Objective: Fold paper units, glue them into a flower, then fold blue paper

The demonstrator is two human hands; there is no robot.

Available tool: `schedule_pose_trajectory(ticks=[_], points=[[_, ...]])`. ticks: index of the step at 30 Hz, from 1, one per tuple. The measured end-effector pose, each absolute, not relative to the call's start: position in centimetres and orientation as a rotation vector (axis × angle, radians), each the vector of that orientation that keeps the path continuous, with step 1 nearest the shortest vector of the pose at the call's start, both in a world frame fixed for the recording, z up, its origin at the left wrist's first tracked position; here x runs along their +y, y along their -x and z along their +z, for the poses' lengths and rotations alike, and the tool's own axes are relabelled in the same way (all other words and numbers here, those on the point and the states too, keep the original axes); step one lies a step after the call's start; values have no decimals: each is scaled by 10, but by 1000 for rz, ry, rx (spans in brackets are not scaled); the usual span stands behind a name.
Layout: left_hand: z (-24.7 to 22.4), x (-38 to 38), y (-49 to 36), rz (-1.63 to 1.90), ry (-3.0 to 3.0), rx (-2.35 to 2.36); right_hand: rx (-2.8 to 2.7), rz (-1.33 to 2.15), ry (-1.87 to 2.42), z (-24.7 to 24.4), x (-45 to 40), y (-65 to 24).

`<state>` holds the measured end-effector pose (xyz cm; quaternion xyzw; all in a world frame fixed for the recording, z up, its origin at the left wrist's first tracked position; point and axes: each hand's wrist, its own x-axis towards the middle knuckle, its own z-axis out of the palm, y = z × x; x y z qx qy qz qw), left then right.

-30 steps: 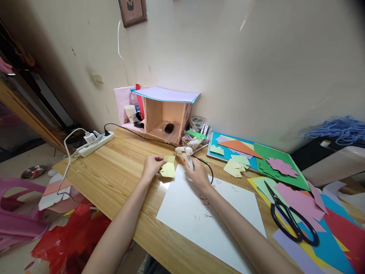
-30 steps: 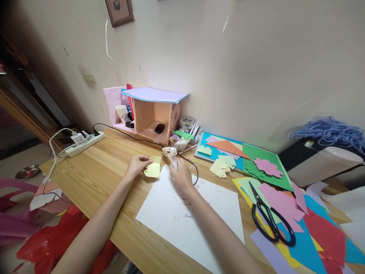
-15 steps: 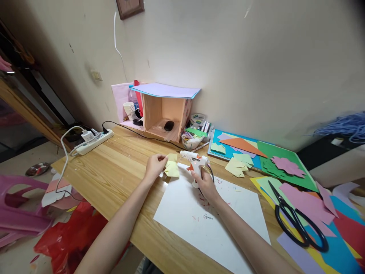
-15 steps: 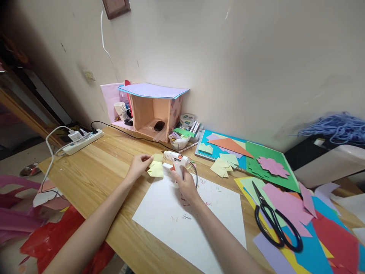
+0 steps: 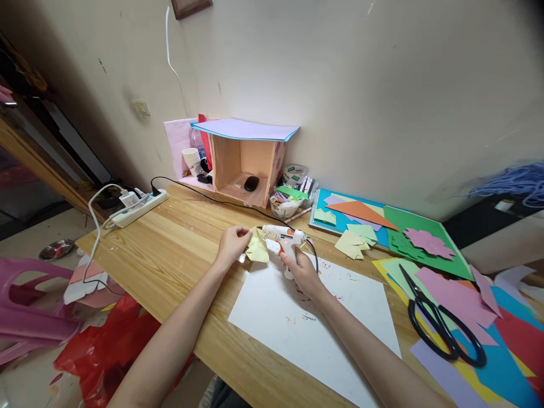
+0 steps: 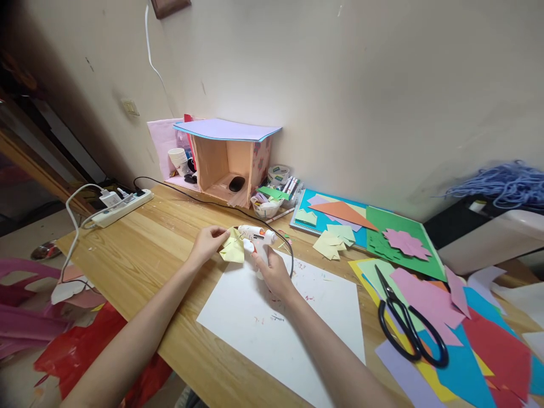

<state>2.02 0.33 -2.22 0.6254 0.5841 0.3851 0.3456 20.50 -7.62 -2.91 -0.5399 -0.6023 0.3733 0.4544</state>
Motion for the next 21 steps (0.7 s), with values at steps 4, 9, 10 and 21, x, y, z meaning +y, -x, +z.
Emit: schedule_pose_trajectory(ticks=[4,9,10,21], points=[[-23,4,-20,1004,-1626,1513,-1502,903,1346,-30,-77,-205],[-22,3,-20,1006,-1629,1511,-1505,895,1333,-28,-77,-205],[-22,3,-20,1007,-1630,1512,-1506,892,1335,-28,-77,-205],[-21,2,-20,1007,-1645,1509,-1541,892,1349,-29,-76,-205]])
